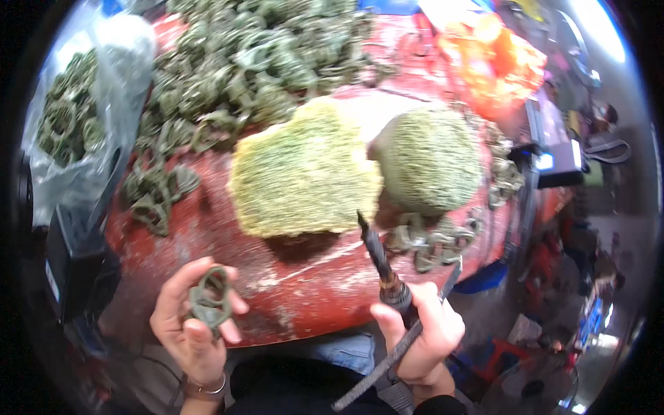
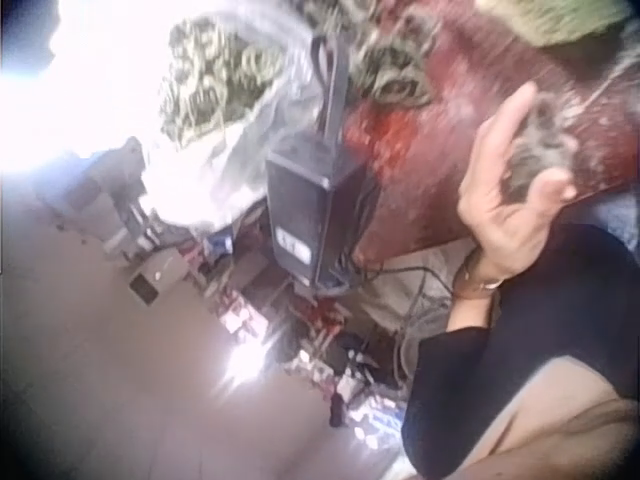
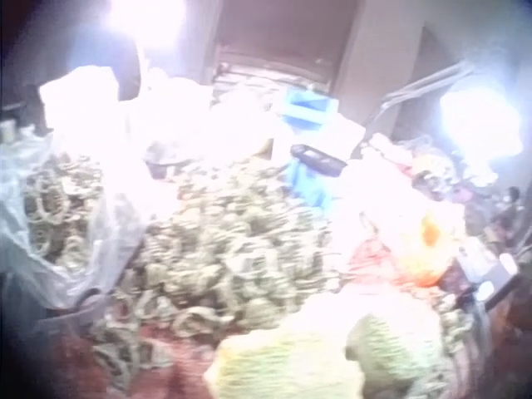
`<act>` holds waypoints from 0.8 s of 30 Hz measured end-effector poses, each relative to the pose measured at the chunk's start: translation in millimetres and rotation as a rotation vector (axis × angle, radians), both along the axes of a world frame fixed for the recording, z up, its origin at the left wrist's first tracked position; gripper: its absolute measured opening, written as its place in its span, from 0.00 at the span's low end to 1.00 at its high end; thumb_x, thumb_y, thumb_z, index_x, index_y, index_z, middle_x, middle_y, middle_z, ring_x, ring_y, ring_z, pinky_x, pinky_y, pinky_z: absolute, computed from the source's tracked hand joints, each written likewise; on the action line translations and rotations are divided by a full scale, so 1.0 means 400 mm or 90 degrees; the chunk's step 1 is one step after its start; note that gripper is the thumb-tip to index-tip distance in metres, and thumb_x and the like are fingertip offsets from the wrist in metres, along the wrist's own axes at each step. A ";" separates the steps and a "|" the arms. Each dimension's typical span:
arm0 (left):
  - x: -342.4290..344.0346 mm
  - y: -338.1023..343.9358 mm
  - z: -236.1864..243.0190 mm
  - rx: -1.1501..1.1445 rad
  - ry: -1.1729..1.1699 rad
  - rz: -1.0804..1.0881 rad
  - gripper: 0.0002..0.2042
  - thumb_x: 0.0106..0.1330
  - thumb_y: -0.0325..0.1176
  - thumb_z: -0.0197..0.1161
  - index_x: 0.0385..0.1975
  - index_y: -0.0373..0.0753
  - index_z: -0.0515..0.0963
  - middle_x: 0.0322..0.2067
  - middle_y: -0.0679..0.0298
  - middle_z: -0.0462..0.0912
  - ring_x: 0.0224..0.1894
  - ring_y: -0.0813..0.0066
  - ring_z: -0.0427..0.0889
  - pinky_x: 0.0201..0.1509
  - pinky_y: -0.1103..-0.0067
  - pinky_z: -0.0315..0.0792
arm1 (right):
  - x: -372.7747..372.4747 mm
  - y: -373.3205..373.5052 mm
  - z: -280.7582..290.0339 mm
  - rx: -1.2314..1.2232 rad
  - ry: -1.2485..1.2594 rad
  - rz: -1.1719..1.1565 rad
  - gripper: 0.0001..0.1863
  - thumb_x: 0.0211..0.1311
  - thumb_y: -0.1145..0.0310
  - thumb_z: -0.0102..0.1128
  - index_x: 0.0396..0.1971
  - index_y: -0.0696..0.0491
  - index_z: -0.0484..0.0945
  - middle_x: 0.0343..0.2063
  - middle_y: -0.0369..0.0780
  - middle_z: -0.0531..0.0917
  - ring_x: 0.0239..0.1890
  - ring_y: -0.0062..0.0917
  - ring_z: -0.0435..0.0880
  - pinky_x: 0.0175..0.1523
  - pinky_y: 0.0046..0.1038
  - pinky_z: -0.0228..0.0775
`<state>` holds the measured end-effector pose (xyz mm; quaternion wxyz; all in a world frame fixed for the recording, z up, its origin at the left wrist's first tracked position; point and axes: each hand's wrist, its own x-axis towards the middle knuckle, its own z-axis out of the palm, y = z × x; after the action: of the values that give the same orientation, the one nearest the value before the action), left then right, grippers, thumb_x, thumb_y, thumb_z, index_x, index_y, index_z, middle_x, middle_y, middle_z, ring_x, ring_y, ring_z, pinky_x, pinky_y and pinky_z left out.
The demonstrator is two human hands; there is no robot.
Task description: Refining and welding green wax jewelry casting patterns using a heated wax-carving tool at a workshop bench.
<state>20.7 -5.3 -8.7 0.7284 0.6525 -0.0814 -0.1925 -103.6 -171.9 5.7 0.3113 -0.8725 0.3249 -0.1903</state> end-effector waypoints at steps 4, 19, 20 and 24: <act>-0.003 0.011 -0.005 -0.097 0.059 0.014 0.33 0.51 0.46 0.68 0.50 0.27 0.66 0.41 0.49 0.73 0.30 0.70 0.79 0.21 0.87 0.73 | -0.023 -0.042 0.007 -0.077 0.046 -0.123 0.12 0.43 0.73 0.68 0.27 0.60 0.75 0.18 0.43 0.75 0.20 0.32 0.75 0.28 0.25 0.66; -0.001 0.002 0.002 -0.054 0.046 -0.005 0.29 0.54 0.38 0.65 0.50 0.25 0.66 0.40 0.49 0.74 0.28 0.72 0.79 0.18 0.87 0.72 | -0.017 -0.067 0.001 -0.209 0.057 -0.111 0.12 0.43 0.72 0.69 0.25 0.60 0.75 0.19 0.45 0.76 0.19 0.35 0.75 0.26 0.27 0.66; 0.000 0.004 0.004 -0.046 0.038 0.000 0.29 0.54 0.40 0.65 0.49 0.24 0.67 0.41 0.49 0.74 0.28 0.71 0.80 0.17 0.87 0.72 | -0.012 -0.064 0.005 -0.207 0.054 -0.109 0.12 0.43 0.72 0.69 0.25 0.60 0.75 0.18 0.45 0.76 0.19 0.35 0.74 0.26 0.27 0.66; -0.001 0.015 0.007 -0.045 0.023 0.002 0.28 0.54 0.42 0.66 0.47 0.24 0.69 0.40 0.54 0.70 0.28 0.70 0.80 0.17 0.87 0.73 | -0.032 -0.058 -0.017 -0.155 0.030 -0.107 0.12 0.40 0.76 0.68 0.25 0.61 0.74 0.17 0.43 0.74 0.19 0.34 0.74 0.27 0.27 0.65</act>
<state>20.2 0.8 -5.8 0.7527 0.6228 -0.0742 -0.2002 -116.4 -195.0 -1.1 0.1787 -0.8775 0.3788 -0.2334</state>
